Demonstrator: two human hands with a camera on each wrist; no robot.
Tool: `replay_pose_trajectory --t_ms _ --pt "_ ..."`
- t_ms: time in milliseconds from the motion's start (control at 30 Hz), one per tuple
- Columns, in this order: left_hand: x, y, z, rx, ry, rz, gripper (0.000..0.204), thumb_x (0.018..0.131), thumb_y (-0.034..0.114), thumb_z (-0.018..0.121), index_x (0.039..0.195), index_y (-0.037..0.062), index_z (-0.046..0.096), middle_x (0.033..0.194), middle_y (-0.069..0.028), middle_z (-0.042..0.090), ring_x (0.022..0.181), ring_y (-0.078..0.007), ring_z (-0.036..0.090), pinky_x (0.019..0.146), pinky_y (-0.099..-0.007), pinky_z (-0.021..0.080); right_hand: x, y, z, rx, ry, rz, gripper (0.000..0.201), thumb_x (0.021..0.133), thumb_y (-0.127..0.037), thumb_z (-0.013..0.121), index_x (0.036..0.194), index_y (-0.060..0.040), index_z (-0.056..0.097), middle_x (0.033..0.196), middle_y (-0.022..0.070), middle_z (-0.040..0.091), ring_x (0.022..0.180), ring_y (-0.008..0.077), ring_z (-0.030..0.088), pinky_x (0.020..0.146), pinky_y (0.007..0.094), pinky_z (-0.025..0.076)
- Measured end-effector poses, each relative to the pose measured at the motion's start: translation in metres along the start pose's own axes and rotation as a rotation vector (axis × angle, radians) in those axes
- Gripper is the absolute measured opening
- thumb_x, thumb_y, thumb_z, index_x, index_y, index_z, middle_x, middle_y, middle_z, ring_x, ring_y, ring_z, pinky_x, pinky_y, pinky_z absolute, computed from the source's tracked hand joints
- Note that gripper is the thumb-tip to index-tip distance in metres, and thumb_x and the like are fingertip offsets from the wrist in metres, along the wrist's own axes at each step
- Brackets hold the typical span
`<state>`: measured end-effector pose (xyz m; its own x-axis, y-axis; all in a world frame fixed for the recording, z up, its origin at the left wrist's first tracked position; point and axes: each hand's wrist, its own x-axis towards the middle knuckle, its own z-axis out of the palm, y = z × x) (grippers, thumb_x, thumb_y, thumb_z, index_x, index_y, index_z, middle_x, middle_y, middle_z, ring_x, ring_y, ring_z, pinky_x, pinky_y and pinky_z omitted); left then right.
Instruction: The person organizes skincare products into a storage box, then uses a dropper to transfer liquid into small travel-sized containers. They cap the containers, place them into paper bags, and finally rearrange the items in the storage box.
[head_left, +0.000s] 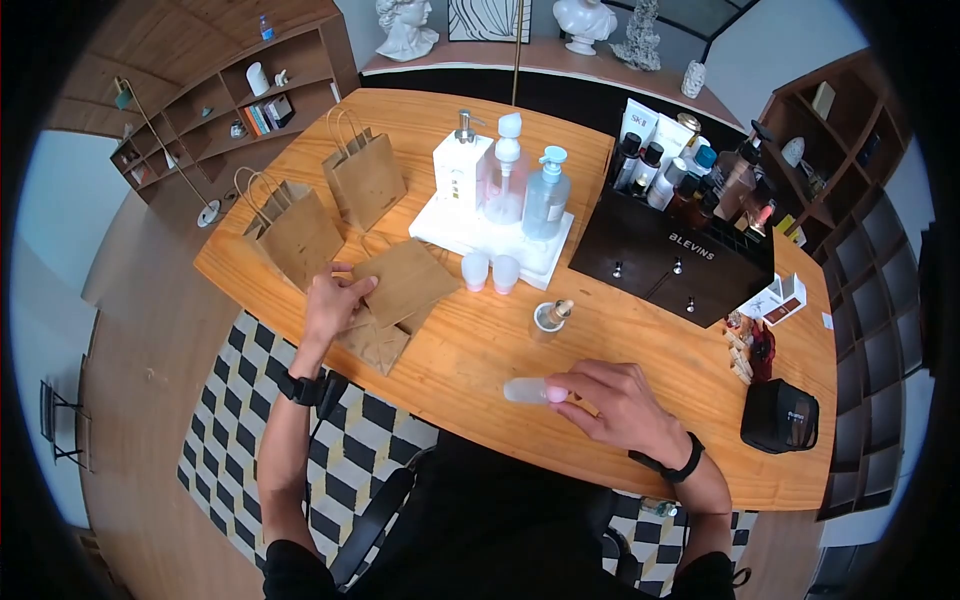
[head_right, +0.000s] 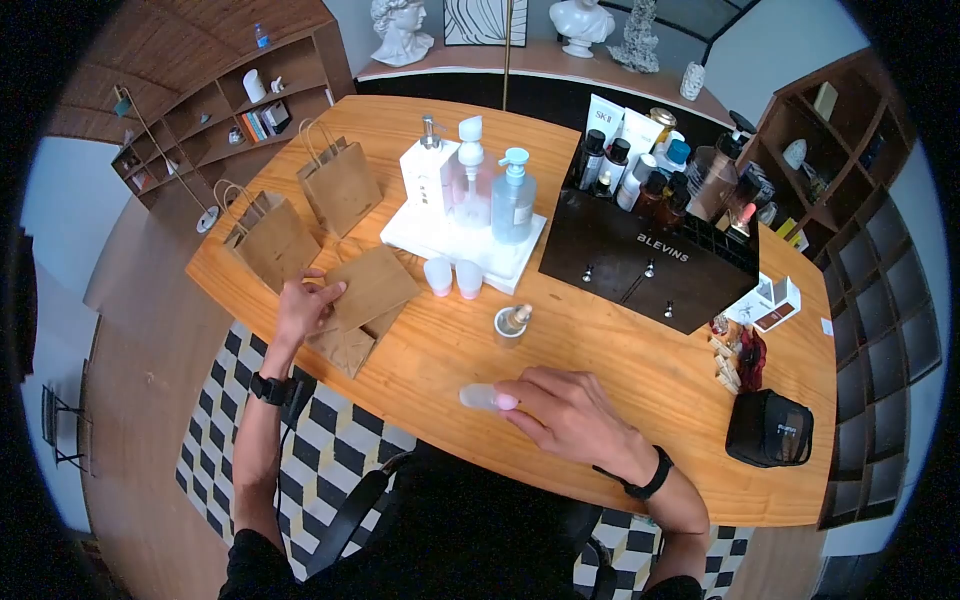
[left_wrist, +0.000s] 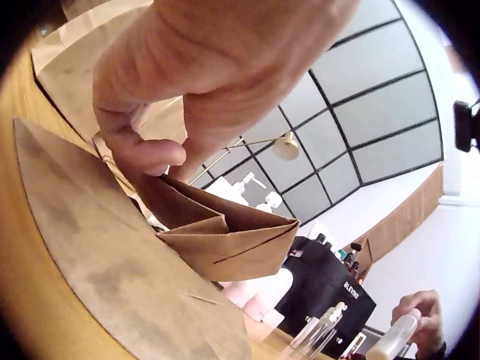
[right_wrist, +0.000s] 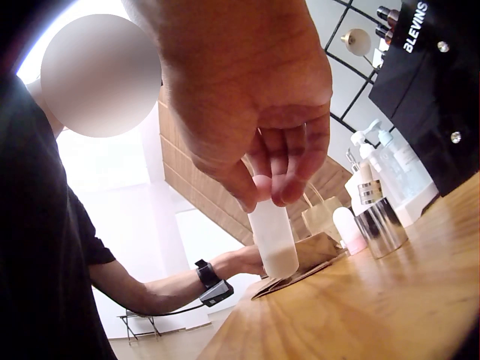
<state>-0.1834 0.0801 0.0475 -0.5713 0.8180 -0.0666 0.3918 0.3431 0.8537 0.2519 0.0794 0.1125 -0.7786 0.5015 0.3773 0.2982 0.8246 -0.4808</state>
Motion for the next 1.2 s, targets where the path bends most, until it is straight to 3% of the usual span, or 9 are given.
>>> replay_pose_trajectory --t_ms 67,133,333,433,600,633,733,967,1200 --pt "0.008 -0.011 0.003 -0.101 -0.012 0.010 0.063 0.088 0.019 0.089 0.133 -0.0089 0.055 0.076 -0.0074 0.068 0.058 -0.0120 0.062 0.046 -0.0270 0.046 -0.001 0.001 -0.001 0.001 0.002 0.008 0.025 0.086 -0.012 0.086 0.107 -0.0039 0.076 0.087 0.0102 0.071 0.070 0.0289 0.069 0.061 0.0377 0.055" --pt "0.009 -0.016 0.006 -0.203 -0.025 0.018 0.065 0.088 0.016 0.088 0.136 -0.0088 0.052 0.076 -0.0058 0.066 0.057 -0.0108 0.060 0.045 -0.0259 0.045 -0.002 0.003 0.000 -0.002 0.004 -0.010 0.019 0.094 -0.016 0.080 0.109 -0.0053 0.074 0.088 0.0102 0.070 0.071 0.0277 0.070 0.058 0.0392 0.055" --pt "-0.029 0.001 -0.008 -0.352 -0.002 0.094 0.052 0.094 0.008 0.081 0.137 -0.0004 0.054 0.078 -0.0012 0.065 0.062 -0.0073 0.061 0.046 -0.0230 0.045 0.001 0.000 -0.010 -0.017 0.071 -0.002 0.020 0.091 -0.013 0.083 0.107 -0.0047 0.074 0.089 0.0099 0.071 0.072 0.0279 0.070 0.059 0.0391 0.055" --pt "-0.069 0.010 -0.014 -0.342 -0.101 0.123 0.039 0.097 0.005 0.077 0.132 0.0035 0.060 0.079 0.0001 0.065 0.063 -0.0065 0.061 0.052 -0.0224 0.047 0.000 0.002 -0.013 0.014 0.167 0.043 0.024 0.088 -0.008 0.084 0.108 -0.0034 0.073 0.090 0.0111 0.072 0.073 0.0278 0.071 0.060 0.0376 0.056" --pt "-0.122 0.025 -0.015 -0.108 -0.207 0.505 0.035 0.099 0.000 0.072 0.133 0.0017 0.064 0.082 -0.0067 0.066 0.060 -0.0136 0.062 0.059 -0.0294 0.050 0.014 -0.008 -0.023 0.055 0.300 0.074 0.027 0.087 -0.003 0.083 0.111 -0.0014 0.072 0.090 0.0121 0.072 0.074 0.0244 0.071 0.060 0.0332 0.054" --pt "-0.127 0.030 -0.014 -0.112 -0.215 0.503 0.035 0.099 0.000 0.072 0.133 0.0017 0.064 0.082 -0.0067 0.066 0.060 -0.0136 0.062 0.059 -0.0294 0.050 0.017 -0.010 -0.025 0.067 0.326 0.065 0.027 0.088 -0.003 0.083 0.113 -0.0009 0.072 0.090 0.0121 0.072 0.073 0.0228 0.071 0.059 0.0319 0.053" --pt "-0.131 0.033 -0.014 0.149 -0.194 0.831 0.041 0.094 0.000 0.075 0.134 0.0038 0.066 0.092 -0.0142 0.065 0.062 -0.0253 0.064 0.060 -0.0353 0.053 0.029 -0.016 -0.029 0.076 0.361 0.059 0.028 0.089 -0.003 0.082 0.115 -0.0010 0.072 0.090 0.0111 0.071 0.073 0.0207 0.070 0.058 0.0302 0.052" --pt "-0.139 0.036 -0.018 0.231 -0.155 0.920 0.037 0.092 0.001 0.076 0.128 0.0044 0.071 0.091 -0.0118 0.065 0.067 -0.0253 0.067 0.059 -0.0368 0.054 0.053 -0.028 -0.025 0.120 0.338 -0.001 0.029 0.089 -0.003 0.082 0.116 -0.0007 0.072 0.093 0.0119 0.072 0.074 0.0208 0.070 0.057 0.0299 0.051" --pt "-0.143 0.037 -0.020 0.309 -0.109 1.067 0.039 0.088 0.003 0.082 0.126 0.0051 0.074 0.117 -0.0135 0.067 0.077 -0.0237 0.073 0.067 -0.0357 0.060 0.072 -0.036 -0.021 0.110 0.221 -0.114 0.033 0.087 -0.002 0.084 0.119 -0.0003 0.072 0.098 0.0115 0.073 0.079 0.0214 0.068 0.059 0.0288 0.050"
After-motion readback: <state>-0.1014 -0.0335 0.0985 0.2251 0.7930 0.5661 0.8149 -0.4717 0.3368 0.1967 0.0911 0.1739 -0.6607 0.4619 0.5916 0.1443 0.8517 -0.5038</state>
